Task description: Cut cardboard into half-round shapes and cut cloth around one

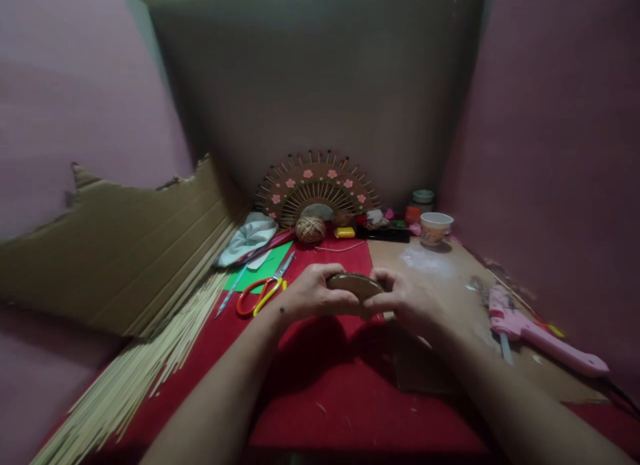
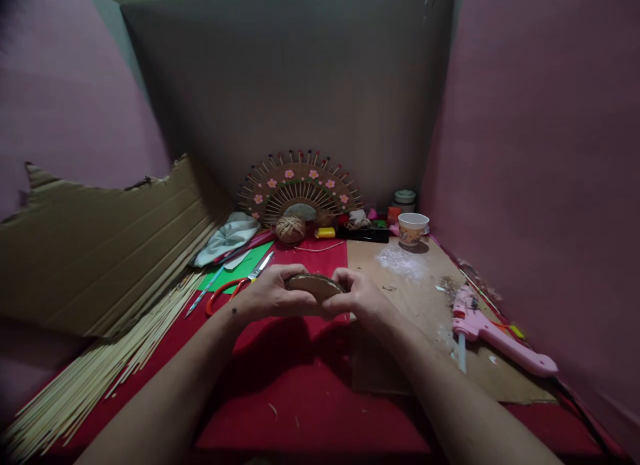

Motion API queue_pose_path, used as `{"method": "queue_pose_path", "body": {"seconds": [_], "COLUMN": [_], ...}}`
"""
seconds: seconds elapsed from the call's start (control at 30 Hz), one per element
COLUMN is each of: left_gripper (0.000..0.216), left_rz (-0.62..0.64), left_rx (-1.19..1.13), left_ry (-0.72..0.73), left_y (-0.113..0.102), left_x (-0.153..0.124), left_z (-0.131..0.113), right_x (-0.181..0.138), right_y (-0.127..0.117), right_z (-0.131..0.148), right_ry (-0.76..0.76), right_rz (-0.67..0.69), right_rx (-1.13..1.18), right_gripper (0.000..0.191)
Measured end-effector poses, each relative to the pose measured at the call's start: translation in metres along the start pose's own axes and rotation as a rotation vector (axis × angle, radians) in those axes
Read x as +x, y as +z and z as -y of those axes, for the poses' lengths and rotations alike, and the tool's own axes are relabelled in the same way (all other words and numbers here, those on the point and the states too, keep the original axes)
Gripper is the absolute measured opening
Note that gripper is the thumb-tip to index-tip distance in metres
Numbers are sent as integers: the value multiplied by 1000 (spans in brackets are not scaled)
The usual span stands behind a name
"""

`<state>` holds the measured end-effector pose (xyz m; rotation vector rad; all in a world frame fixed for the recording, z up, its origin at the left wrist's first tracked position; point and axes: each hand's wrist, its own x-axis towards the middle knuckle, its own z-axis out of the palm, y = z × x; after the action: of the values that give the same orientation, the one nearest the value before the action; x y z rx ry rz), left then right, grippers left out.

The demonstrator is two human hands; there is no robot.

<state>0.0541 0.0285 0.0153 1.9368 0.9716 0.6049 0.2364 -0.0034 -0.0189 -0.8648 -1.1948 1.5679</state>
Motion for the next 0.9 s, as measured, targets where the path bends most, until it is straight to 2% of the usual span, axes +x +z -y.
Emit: {"method": "queue_pose_path", "body": {"seconds": [0.07,0.17,0.27,0.33,0.4,0.43,0.6,0.9], "left_gripper": [23,27,41,65,85,87,63,54], "left_rz": [82,116,63,42,63,82,125,139], "left_rx": [20,18,36,103,227,302,568,580], "left_ry": [-42,-70,-20,86,175,188,177,161], "left_y": [-1,-1,-2,-3,-5,-5,-4,-4], "left_x": [1,5,6,4,2,2,4,4], "left_z": [1,5,8,9,10,11,15,13], "right_x": [-2,-3,2,6,9,10,8,7], "right_y": [1,3,0,-4,-8,-10,-10,-8], "right_z": [-2,-6,-8,-9,-10,-11,-10,-9], "right_ry": [115,161,131,133,174,209,348,369], "right_rz": [128,275,293,272,256,248,210,258], "right_rx": [-45,12,93,132,157,168,233,291], "right_gripper": [27,29,29,26,27,29,33,37]}}
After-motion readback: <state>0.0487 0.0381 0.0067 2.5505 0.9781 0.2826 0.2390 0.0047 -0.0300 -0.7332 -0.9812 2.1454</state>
